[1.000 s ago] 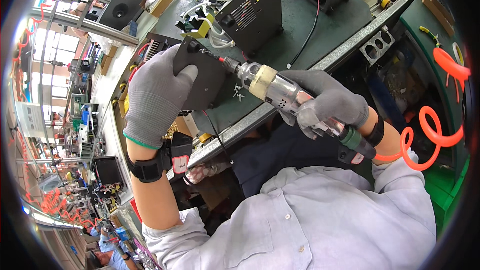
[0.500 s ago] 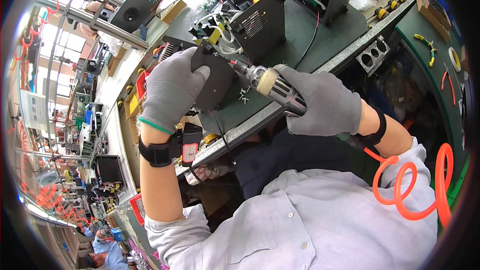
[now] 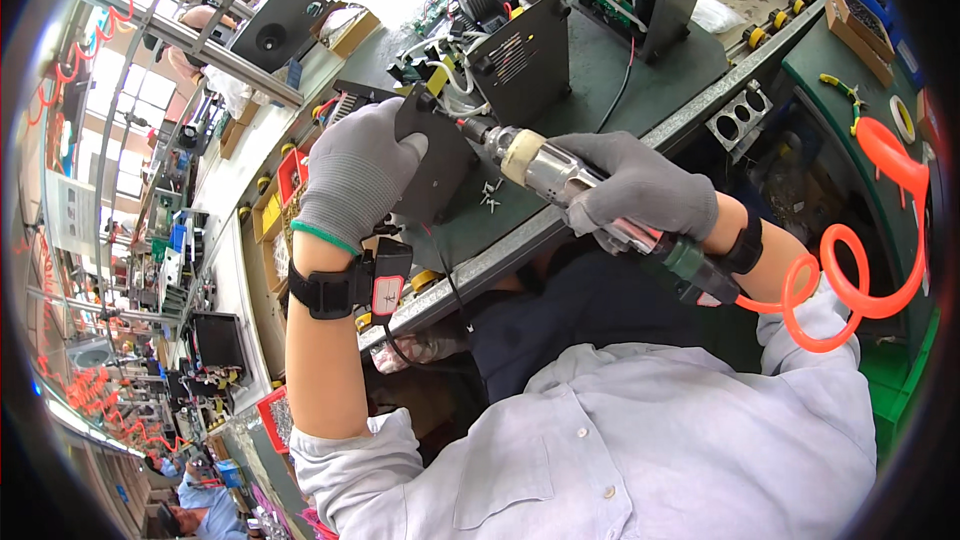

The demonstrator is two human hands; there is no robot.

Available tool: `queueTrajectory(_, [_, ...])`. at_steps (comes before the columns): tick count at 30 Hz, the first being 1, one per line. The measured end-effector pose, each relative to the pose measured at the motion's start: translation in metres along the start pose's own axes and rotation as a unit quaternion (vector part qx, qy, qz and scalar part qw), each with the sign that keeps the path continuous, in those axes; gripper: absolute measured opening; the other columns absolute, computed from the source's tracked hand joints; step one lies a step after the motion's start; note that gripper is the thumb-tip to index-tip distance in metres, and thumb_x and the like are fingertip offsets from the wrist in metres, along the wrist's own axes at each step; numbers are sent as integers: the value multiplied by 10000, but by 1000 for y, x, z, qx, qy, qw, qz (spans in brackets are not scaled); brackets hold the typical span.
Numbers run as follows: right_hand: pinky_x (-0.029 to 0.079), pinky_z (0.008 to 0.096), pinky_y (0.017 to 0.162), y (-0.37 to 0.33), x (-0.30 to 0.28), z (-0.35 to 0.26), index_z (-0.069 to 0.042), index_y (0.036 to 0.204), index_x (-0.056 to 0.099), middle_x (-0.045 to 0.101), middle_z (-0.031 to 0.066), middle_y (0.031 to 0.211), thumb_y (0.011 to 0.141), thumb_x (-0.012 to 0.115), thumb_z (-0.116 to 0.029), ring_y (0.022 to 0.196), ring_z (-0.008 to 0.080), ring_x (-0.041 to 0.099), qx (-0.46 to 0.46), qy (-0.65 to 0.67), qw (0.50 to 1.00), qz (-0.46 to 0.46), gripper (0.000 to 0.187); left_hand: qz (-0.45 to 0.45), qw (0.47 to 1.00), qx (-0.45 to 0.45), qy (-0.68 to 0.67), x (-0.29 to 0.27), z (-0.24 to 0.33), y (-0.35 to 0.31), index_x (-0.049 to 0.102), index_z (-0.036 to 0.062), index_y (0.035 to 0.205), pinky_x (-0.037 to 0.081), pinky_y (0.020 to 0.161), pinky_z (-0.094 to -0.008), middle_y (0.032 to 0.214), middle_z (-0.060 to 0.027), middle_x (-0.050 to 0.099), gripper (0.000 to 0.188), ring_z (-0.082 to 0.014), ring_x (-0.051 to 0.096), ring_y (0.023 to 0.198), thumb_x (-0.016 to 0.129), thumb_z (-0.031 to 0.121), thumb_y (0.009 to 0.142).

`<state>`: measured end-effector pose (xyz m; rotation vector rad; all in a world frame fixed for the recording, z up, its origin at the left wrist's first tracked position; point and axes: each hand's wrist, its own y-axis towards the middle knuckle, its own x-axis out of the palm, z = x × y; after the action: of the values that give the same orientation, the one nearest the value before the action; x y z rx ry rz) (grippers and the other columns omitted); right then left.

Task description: Assembling and screwing together components of an electronic power supply unit at a factory workstation.

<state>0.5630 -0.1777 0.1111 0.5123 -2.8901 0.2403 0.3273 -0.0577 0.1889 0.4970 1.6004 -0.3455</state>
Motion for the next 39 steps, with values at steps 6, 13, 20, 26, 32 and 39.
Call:
queueTrajectory(6, [519, 278, 475, 2, 0, 2, 49, 1262, 579, 625, 69, 810, 683, 673, -102, 546, 117, 599, 17, 11, 1000, 13, 605, 55, 998, -8, -14, 8, -3, -2, 669, 68, 1204, 540, 877, -448, 1018, -168, 723, 428, -352, 693, 971, 696, 284, 835])
queueTrajectory(13, [522, 266, 505, 3, -2, 2, 34, 1251, 588, 606, 46, 829, 696, 687, -133, 598, 104, 586, 24, 36, 999, -7, 588, 401, 903, 83, 126, 32, 15, -48, 693, 127, 1065, 497, 772, -425, 910, -61, 673, 284, -258, 644, 832, 747, 272, 827])
queueTrajectory(20, [520, 266, 504, -19, -6, 5, 32, 1262, 556, 582, 45, 870, 675, 694, -128, 600, 104, 577, 58, 70, 996, -17, 624, 182, 982, 34, 24, 117, 28, -90, 688, 146, 1082, 521, 606, -340, 915, -32, 695, 208, -230, 662, 705, 685, 147, 874])
queueTrajectory(26, [531, 263, 520, -24, -3, 12, 52, 1293, 542, 592, 58, 879, 639, 717, -148, 630, 110, 602, 93, 86, 992, -8, 706, 92, 975, 119, 165, 148, 31, -61, 648, 68, 1197, 503, 560, -342, 931, -46, 652, 330, -176, 649, 710, 583, 158, 887])
queueTrajectory(32, [524, 258, 519, -19, -1, 13, 62, 1260, 550, 594, 57, 860, 663, 697, -148, 610, 106, 596, 62, 87, 994, 4, 650, 15, 975, 118, 189, 146, 37, -38, 649, 62, 1030, 548, 567, -340, 811, -46, 615, 187, -193, 686, 727, 584, 148, 876])
queueTrajectory(39, [516, 258, 509, -4, 0, 14, 44, 1238, 572, 606, 54, 833, 686, 688, -159, 582, 101, 589, 23, 96, 995, -1, 600, -24, 992, 76, 96, 136, 34, -27, 686, 43, 852, 582, 605, -371, 795, -112, 676, 102, -270, 721, 691, 617, 118, 852])
